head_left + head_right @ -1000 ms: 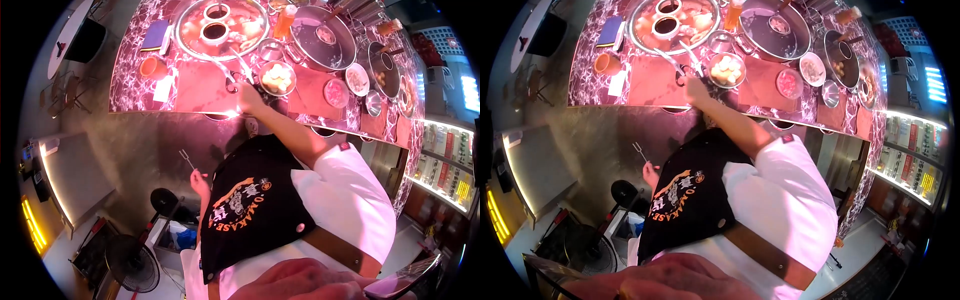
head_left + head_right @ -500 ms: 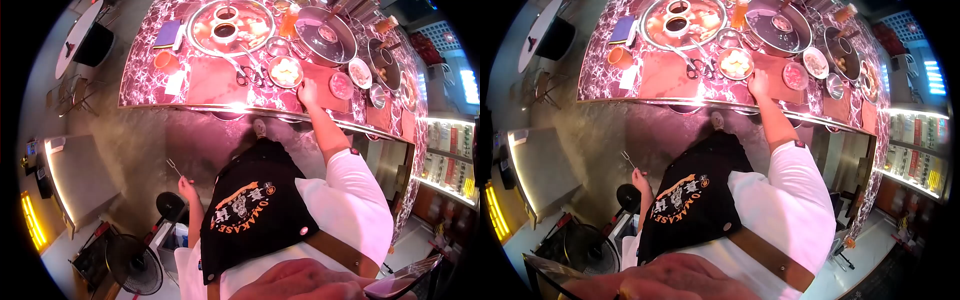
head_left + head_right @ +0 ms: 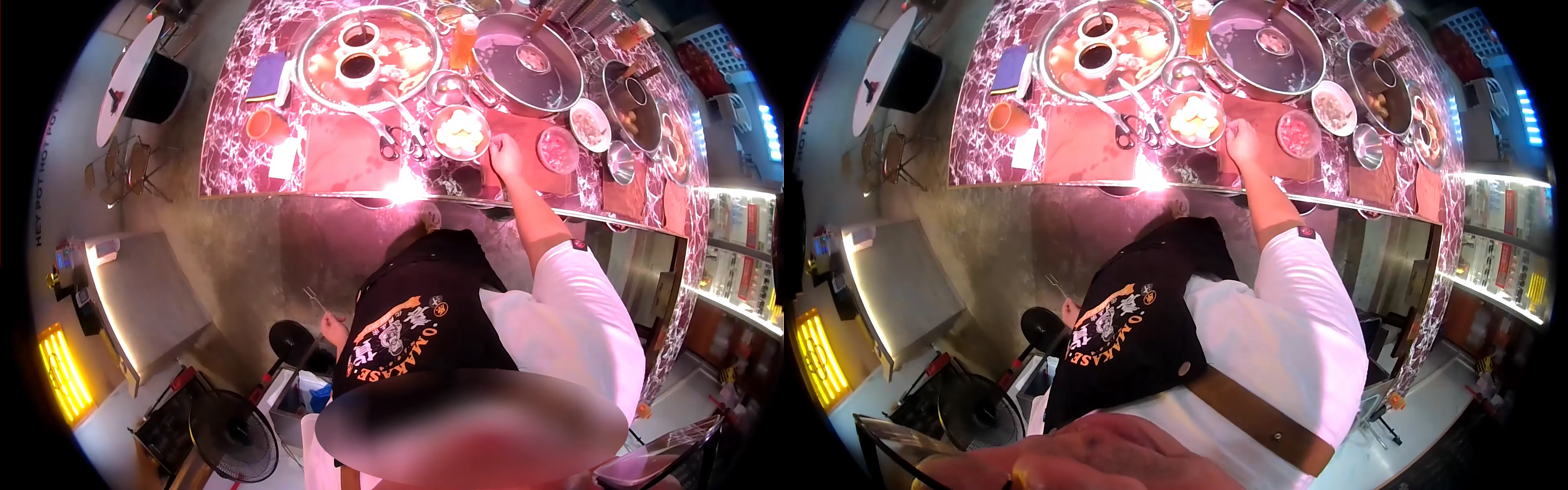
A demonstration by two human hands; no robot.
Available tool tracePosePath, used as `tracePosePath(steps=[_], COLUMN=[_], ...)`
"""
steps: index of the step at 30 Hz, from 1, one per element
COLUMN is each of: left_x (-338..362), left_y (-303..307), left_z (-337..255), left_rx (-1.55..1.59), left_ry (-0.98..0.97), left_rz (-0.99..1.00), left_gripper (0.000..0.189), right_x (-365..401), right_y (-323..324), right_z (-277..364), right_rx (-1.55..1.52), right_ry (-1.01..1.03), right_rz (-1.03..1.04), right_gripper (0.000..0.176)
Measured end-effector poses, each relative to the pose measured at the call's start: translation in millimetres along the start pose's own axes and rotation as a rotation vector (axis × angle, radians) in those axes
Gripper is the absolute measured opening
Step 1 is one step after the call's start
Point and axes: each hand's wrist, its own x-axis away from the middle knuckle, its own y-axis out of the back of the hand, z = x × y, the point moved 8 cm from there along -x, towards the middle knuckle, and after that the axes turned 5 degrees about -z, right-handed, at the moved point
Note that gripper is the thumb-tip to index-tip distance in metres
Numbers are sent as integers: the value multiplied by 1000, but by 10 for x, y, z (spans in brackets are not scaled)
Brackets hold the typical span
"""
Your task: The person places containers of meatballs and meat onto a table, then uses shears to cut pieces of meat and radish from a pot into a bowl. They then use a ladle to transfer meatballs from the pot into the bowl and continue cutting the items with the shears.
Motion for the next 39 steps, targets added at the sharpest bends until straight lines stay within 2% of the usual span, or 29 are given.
tracePosePath(steps=[2,5,10,12,14,16,18,20,21,22,24,25,26,28,29,30,31,32,34,35,36,38,39], left_x=[-10,-177,-390,-409,-288,-106,75,135,161,192,252,298,352,458,494,544,643,702,764,797,798,811,847], left_y=[-154,-374,-748,-863,-989,-1066,-1080,-1031,-954,-881,-729,-663,-595,-430,-397,-356,-286,-237,-204,-194,-191,-179,-138], left_z=[-239,-295,-488,-606,-706,-863,-1030,-988,-928,-878,-768,-727,-673,-550,-427,-337,-408,-429,-269,-114,49,309,266], left_rx=[-43,178,278,291,281,278,216,201,183,178,181,173,128,43,121,120,41,-37,20,79,81,233,150], left_ry=[-23,126,109,15,53,94,99,100,94,103,145,153,184,246,315,324,287,249,310,363,375,376,331], left_rz=[16,56,88,20,61,96,97,64,35,28,-41,-46,-55,-77,-91,-100,-102,-103,-129,-148,-158,-161,-168], left_gripper=[26,25,25,22,24,25,26,27,27,27,28,28,29,31,33,33,33,33,33,33,33,33,32], right_x=[-16,-40,-293,-543,-1012,-1651,-2285,-2891,-2877,-2969,-3206,-3369,-3495,-3724,-3748,-3744,-3726,-3744,-3766,-3601,-3475,-3469,-3605], right_y=[88,339,925,1227,1485,1731,1707,1454,1266,1261,1045,1078,953,985,971,969,956,925,1105,1142,1209,1252,1129], right_z=[-41,178,379,327,25,-262,-591,-1083,-840,-748,-888,-945,-1098,-1365,-1244,-1160,-1116,-1116,-940,-667,-532,-236,-338], right_rx=[-39,-52,-240,-175,40,442,622,793,1192,1079,1119,923,849,642,645,846,1048,1051,886,1014,1019,1028,1041], right_ry=[-91,91,124,-23,-233,-73,-79,0,425,348,535,229,243,-204,-196,-141,-82,-72,-312,-214,-199,-139,-72], right_rz=[-21,-55,-166,-91,121,82,315,446,704,796,977,917,974,779,788,870,947,954,691,737,743,577,555], right_gripper=[20,17,16,15,22,28,30,27,25,22,19,16,17,20,20,22,27,27,34,40,40,40,36])
